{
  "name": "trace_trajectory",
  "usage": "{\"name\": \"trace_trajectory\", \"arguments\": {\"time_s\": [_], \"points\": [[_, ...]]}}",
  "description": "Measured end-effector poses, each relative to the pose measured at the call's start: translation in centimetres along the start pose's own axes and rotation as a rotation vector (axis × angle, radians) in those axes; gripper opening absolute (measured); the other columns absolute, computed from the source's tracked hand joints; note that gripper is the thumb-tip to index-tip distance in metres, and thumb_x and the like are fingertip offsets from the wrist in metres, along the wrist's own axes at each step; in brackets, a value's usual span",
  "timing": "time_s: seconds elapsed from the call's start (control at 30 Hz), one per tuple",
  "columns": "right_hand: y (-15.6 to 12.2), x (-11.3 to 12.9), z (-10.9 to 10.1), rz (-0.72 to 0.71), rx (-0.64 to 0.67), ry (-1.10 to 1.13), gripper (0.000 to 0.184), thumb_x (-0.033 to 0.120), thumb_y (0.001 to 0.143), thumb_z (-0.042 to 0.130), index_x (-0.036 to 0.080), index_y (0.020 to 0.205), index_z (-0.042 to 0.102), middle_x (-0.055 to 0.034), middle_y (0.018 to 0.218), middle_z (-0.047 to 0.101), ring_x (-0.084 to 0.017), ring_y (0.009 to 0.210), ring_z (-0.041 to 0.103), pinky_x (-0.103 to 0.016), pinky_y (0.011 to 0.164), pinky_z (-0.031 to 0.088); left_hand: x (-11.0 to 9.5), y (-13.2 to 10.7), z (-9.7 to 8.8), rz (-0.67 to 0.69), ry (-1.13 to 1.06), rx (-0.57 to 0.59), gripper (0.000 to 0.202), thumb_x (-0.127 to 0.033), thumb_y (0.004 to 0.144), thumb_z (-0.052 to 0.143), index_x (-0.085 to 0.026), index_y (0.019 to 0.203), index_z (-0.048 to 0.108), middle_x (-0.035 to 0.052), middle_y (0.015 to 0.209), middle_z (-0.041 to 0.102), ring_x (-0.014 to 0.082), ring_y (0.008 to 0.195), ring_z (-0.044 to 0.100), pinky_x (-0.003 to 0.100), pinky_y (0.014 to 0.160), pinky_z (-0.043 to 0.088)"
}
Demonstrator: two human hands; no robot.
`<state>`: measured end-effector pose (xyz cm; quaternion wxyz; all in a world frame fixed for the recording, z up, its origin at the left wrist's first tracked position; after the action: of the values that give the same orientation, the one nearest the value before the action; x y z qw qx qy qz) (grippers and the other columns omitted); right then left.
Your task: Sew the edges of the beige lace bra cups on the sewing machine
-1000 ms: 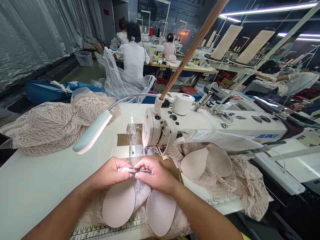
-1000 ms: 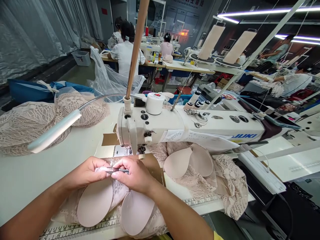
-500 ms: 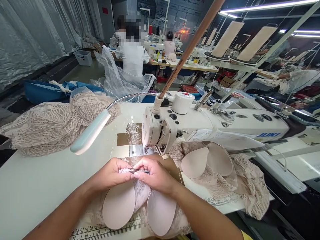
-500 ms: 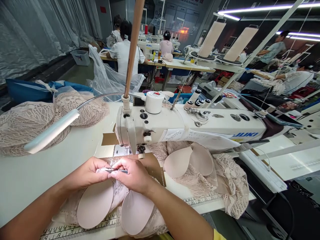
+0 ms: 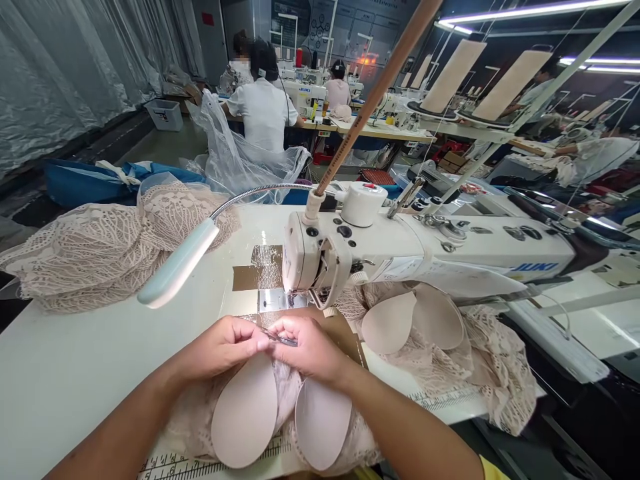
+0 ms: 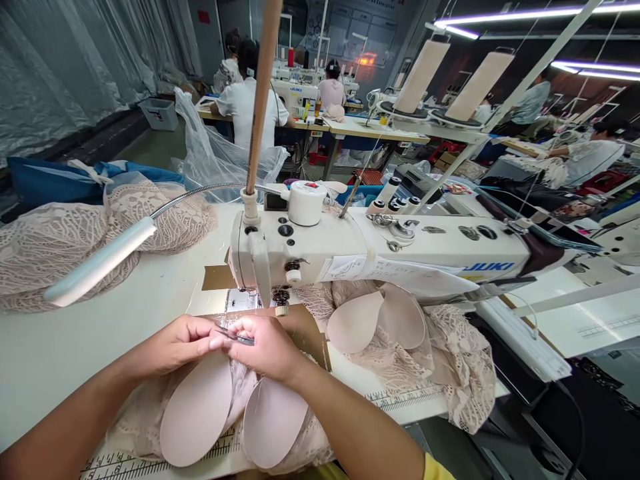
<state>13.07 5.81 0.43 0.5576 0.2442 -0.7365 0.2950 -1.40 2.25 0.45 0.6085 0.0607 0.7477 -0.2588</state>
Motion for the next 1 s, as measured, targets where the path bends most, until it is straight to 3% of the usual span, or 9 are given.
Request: {"name": "trace_trajectory", "arguments": {"time_s": [0.13, 0.23, 0.33, 0.43, 0.5, 0.67, 0.87, 1.0], "points": [[0.1, -0.1, -0.2, -0.028, -0.036, -0.059, 0.014, 0.026, 0.080, 0.061, 0.018, 0.069, 0.058, 0.0026, 0.065, 0.052, -0.012, 0.063, 0.049, -0.024, 0.058, 0.042, 0.2, -0.6, -0.7, -0.072, -0.005, 0.022, 0.028, -0.041, 0.079, 0.066, -0.015, 0.084, 0.061, -0.0008, 0.073, 0.052, 0.0124, 0.064, 0.044, 0.021, 0.055, 0.033], [0.0, 0.0, -0.2, -0.039, -0.018, -0.067, 0.012, 0.026, 0.081, 0.059, 0.018, 0.072, 0.059, 0.0022, 0.067, 0.053, -0.013, 0.065, 0.051, -0.024, 0.060, 0.043, 0.5, -0.6, -1.0, -0.063, 0.012, -0.027, 0.028, -0.041, 0.082, 0.062, -0.014, 0.076, 0.058, -0.0024, 0.068, 0.048, 0.0109, 0.060, 0.041, 0.021, 0.053, 0.031], [-0.2, 0.0, -0.5, -0.072, -0.009, -0.067, 0.017, 0.035, 0.083, 0.061, 0.018, 0.083, 0.062, -0.0003, 0.079, 0.059, -0.015, 0.076, 0.056, -0.026, 0.068, 0.046, 0.5, -0.4, -0.8, -0.019, 0.004, -0.041, 0.032, -0.044, 0.083, 0.061, -0.014, 0.074, 0.058, -0.0040, 0.064, 0.043, 0.0097, 0.058, 0.035, 0.021, 0.053, 0.028], [-0.3, -0.2, -1.2, -0.094, 0.000, -0.034, 0.030, 0.042, 0.084, 0.062, 0.020, 0.104, 0.062, -0.0035, 0.096, 0.062, -0.017, 0.088, 0.058, -0.029, 0.078, 0.047, 0.4, -0.2, -0.5, -0.021, -0.042, -0.026, 0.033, -0.046, 0.082, 0.062, -0.013, 0.081, 0.062, -0.0022, 0.068, 0.047, 0.0105, 0.060, 0.037, 0.022, 0.055, 0.030], [-0.4, -0.5, -1.7, -0.100, 0.029, -0.008, 0.032, 0.040, 0.087, 0.058, 0.019, 0.111, 0.060, -0.0035, 0.093, 0.062, -0.016, 0.084, 0.058, -0.029, 0.077, 0.047, 0.3, -0.2, -0.4, -0.032, -0.076, -0.012, 0.033, -0.045, 0.082, 0.062, -0.012, 0.085, 0.065, 0.0004, 0.073, 0.052, 0.0120, 0.064, 0.041, 0.023, 0.057, 0.032], [-0.2, -1.0, -1.7, -0.058, 0.076, 0.033, 0.026, 0.036, 0.082, 0.064, 0.017, 0.100, 0.067, 0.0008, 0.074, 0.058, -0.011, 0.066, 0.053, -0.023, 0.060, 0.043, 0.5, -0.2, -0.2, -0.052, -0.129, -0.004, 0.035, -0.047, 0.081, 0.064, -0.012, 0.082, 0.067, -0.0016, 0.064, 0.045, 0.0108, 0.059, 0.034, 0.024, 0.054, 0.026], [-0.2, -0.2, -1.1, -0.036, 0.041, 0.076, 0.020, 0.034, 0.080, 0.065, 0.018, 0.090, 0.069, -0.0017, 0.081, 0.065, -0.015, 0.075, 0.058, -0.025, 0.066, 0.047, 0.9, 0.0, -0.3, -0.036, -0.112, -0.001, 0.038, -0.048, 0.081, 0.065, -0.013, 0.067, 0.060, -0.0048, 0.058, 0.033, 0.0094, 0.056, 0.025, 0.025, 0.051, 0.017], [-0.2, -0.2, -1.2, -0.041, -0.012, 0.020, 0.018, 0.034, 0.081, 0.063, 0.017, 0.085, 0.067, 0.0001, 0.073, 0.061, -0.013, 0.067, 0.054, -0.024, 0.060, 0.044, 0.7, 0.1, -0.2, -0.044, -0.105, -0.029, 0.037, -0.048, 0.080, 0.066, -0.012, 0.071, 0.064, -0.0027, 0.060, 0.042, 0.0102, 0.057, 0.032, 0.024, 0.051, 0.023]]}}
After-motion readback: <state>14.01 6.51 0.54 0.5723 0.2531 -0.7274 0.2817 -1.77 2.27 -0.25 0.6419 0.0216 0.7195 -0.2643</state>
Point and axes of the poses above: each hand's wrist, its own y-axis towards the middle knuckle, its own z-axis out of the palm, x = y × z, the point moved 5 cm from there along y, towards the middle knuckle
